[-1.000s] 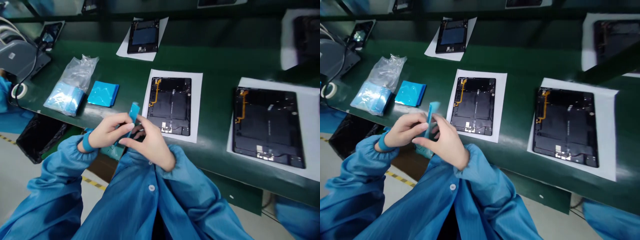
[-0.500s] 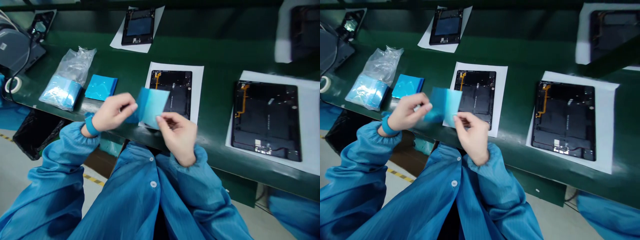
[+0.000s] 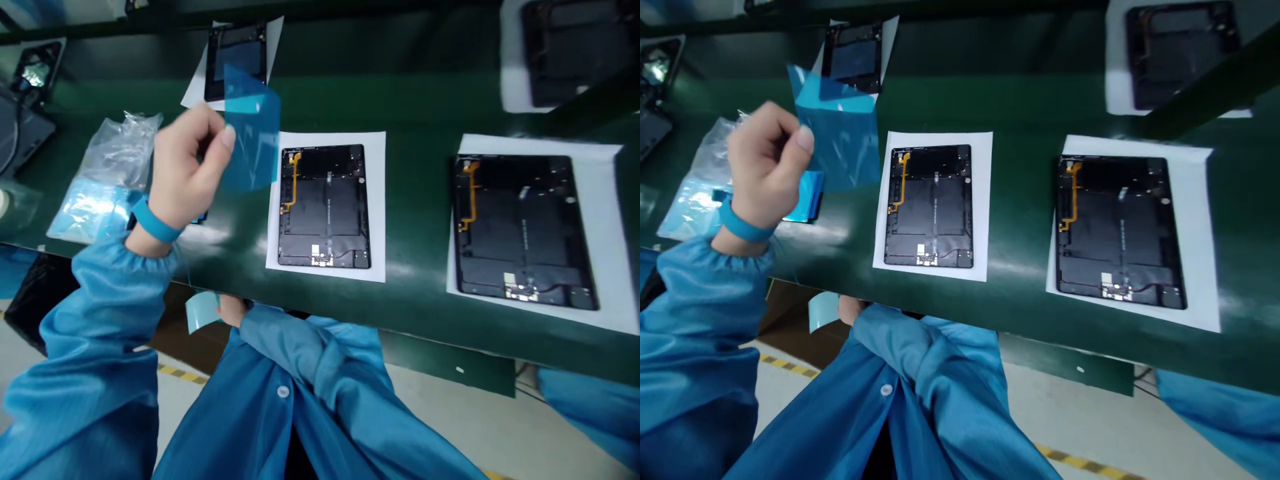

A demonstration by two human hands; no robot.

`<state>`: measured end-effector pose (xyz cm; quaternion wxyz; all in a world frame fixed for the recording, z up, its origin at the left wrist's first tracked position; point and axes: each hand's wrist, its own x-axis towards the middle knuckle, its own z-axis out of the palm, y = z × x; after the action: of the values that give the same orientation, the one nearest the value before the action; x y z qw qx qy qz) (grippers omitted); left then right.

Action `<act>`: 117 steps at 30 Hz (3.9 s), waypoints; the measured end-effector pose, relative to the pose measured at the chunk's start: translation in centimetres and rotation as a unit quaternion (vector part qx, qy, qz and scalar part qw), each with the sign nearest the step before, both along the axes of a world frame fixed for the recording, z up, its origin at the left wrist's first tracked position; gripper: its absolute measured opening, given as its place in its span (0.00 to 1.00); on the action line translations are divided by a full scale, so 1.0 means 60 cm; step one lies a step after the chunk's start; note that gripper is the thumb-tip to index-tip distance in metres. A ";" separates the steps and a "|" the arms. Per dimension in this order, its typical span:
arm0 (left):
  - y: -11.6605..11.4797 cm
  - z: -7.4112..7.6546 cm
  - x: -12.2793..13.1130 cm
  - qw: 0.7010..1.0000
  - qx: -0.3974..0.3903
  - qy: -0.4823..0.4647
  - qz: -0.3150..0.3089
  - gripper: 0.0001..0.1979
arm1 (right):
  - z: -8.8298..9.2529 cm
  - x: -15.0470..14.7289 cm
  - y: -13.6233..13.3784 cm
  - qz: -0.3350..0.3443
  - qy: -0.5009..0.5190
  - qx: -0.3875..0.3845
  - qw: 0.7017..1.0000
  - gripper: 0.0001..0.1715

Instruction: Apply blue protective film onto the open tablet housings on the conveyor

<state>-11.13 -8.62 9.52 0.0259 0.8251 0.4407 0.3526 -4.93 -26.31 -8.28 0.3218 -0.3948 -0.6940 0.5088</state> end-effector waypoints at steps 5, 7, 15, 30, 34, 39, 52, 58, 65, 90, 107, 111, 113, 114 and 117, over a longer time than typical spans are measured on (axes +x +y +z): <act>-0.074 -0.030 0.004 0.995 0.049 0.074 -0.035 0.12 | 0.091 0.121 -0.024 0.129 0.063 -0.015 0.990 0.17; -0.106 -0.036 0.019 0.992 0.060 0.091 -0.065 0.10 | 0.155 0.207 -0.015 0.120 0.146 0.005 0.982 0.08; -0.139 -0.057 0.105 0.972 0.066 0.119 -0.194 0.09 | 0.240 0.343 0.123 -0.031 0.001 0.083 0.996 0.17; -0.060 0.010 0.079 0.983 -0.086 0.115 -0.113 0.11 | 0.235 0.379 0.188 -0.167 -0.033 0.053 0.984 0.13; -0.045 -0.021 0.075 0.993 -0.071 0.065 -0.064 0.17 | 0.207 0.389 0.213 -0.245 0.014 -0.006 0.969 0.16; -0.089 -0.086 0.071 0.966 -0.157 0.167 0.119 0.26 | 0.173 0.423 0.268 -0.347 0.075 -0.149 0.923 0.19; -0.151 -0.135 0.110 0.924 -0.259 0.272 0.077 0.14 | 0.146 0.430 0.279 -0.321 0.062 -0.241 0.914 0.24; -0.116 -0.128 0.068 0.939 -0.250 0.234 -0.014 0.11 | 0.138 0.427 0.266 -0.341 0.042 -0.233 0.910 0.32; -0.053 -0.165 0.038 0.975 -0.149 0.104 -0.132 0.07 | 0.145 0.426 0.246 -0.353 -0.004 -0.179 0.918 0.33; -0.055 -0.160 0.043 0.967 -0.140 0.153 -0.146 0.10 | 0.146 0.440 0.222 -0.329 -0.172 -0.076 0.925 0.18; -0.055 -0.163 0.042 0.971 -0.132 0.129 -0.151 0.08 | 0.142 0.441 0.219 -0.328 -0.157 -0.079 0.928 0.13; -0.055 -0.164 0.043 0.971 -0.135 0.124 -0.152 0.08 | 0.141 0.443 0.219 -0.326 -0.161 -0.094 0.927 0.13; -0.055 -0.165 0.042 0.971 -0.135 0.123 -0.152 0.08 | 0.142 0.443 0.219 -0.324 -0.165 -0.107 0.925 0.13; -0.055 -0.165 0.042 0.972 -0.134 0.121 -0.152 0.08 | 0.142 0.443 0.220 -0.324 -0.167 -0.111 0.925 0.13; -0.055 -0.166 0.043 0.973 -0.132 0.113 -0.150 0.08 | 0.141 0.441 0.221 -0.325 -0.164 -0.117 0.924 0.13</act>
<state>-8.58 -11.95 -0.45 0.1370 0.9058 0.3542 0.1879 21.55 -13.04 0.20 0.3024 -0.7117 -0.5060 0.3820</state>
